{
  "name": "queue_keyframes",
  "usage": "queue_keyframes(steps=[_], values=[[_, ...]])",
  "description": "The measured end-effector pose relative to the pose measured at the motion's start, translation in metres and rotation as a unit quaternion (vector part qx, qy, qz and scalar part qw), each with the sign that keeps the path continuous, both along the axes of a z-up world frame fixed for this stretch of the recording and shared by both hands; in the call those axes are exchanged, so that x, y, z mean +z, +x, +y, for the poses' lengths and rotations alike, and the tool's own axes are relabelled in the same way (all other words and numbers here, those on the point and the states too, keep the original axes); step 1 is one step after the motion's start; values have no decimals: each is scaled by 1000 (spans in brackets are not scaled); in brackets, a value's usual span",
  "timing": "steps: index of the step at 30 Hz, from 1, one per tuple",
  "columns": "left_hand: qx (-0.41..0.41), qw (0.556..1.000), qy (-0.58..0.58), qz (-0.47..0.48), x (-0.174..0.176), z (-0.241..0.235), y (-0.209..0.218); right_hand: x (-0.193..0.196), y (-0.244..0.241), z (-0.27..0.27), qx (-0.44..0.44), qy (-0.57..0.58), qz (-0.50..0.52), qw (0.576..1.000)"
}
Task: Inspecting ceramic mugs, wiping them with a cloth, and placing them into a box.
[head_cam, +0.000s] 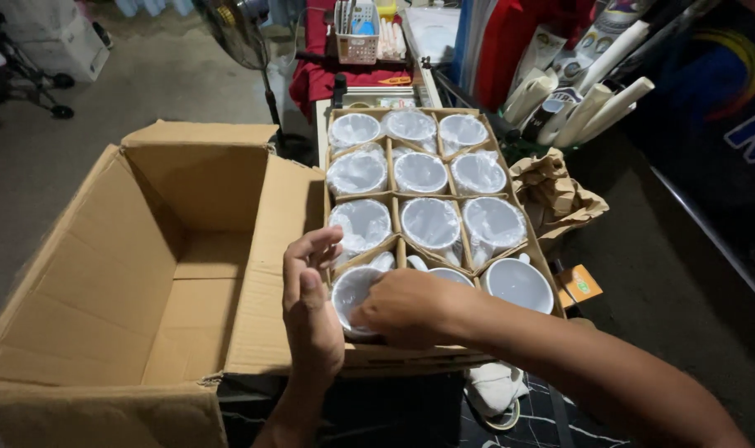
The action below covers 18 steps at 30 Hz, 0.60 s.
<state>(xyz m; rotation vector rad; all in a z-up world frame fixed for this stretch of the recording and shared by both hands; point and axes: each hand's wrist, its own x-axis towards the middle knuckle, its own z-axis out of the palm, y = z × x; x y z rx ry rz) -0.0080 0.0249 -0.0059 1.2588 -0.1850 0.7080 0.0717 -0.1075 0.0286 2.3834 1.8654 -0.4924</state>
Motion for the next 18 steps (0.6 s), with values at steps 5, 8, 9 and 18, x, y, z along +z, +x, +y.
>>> queue_keyframes(steps=[5, 8, 9, 18], values=[[5, 999, -33, -34, -7, 2, 4, 10, -2, 0, 24, -24, 11, 999], [-5, 996, -68, -54, -9, 3, 6, 17, 2, -22, 16, 14, 8, 1000], [-10, 994, -87, -63, -9, 6, 5, 16, 4, -30, 34, 59, -10, 998], [-127, 985, -60, 105, 51, -6, -16, 48, -13, -135, -268, 382, 399, 789]])
